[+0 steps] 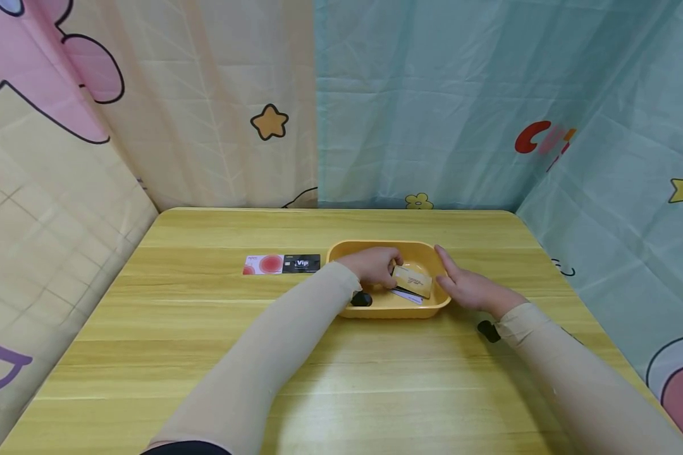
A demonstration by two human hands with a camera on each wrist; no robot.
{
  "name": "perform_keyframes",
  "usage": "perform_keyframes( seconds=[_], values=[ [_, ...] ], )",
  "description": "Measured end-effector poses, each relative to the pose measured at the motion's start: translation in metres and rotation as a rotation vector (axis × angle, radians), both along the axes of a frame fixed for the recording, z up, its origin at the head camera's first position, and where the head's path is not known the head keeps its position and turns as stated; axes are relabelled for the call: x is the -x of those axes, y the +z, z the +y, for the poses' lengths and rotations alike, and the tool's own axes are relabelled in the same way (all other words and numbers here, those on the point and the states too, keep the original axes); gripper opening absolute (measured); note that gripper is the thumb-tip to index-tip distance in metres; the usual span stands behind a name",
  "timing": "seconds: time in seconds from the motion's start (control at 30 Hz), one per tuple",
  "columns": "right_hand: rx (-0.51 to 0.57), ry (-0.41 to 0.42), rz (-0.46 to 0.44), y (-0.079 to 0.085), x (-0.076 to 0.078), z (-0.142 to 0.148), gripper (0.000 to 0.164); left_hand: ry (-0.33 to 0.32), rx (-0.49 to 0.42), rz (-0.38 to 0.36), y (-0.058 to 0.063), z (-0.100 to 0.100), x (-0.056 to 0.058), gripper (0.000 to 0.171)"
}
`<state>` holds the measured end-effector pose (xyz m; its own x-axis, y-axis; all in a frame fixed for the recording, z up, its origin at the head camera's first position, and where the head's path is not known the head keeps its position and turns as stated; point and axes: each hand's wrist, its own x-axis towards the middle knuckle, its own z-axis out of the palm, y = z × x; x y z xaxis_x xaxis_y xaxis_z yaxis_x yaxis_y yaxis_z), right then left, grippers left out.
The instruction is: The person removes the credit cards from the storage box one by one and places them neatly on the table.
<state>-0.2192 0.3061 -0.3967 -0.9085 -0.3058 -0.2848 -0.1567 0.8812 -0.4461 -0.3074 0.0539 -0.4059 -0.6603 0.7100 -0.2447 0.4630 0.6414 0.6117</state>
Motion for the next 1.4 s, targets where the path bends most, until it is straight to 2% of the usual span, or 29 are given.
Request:
perform_keyframes(
  seconds=[0.57, 0.97, 1.4],
  values=[
    [0.001, 0.001, 0.005, 0.0002, -0.0003, -0.0002, 0.073, -0.018, -0.043, -0.012, 0.0009, -0.0015, 0.0023, 0.047],
    [0.015, 0.000, 0.002, 0.0007, -0.0020, -0.0002, 0.073, -0.006, -0.060, -0.024, 0.0010, -0.0010, 0.0018, 0.048],
    [0.014, -0.005, 0.000, 0.0004, -0.0020, -0.0004, 0.073, 0.009, -0.072, -0.032, 0.0024, 0.0009, 0.0002, 0.057]
  ],
)
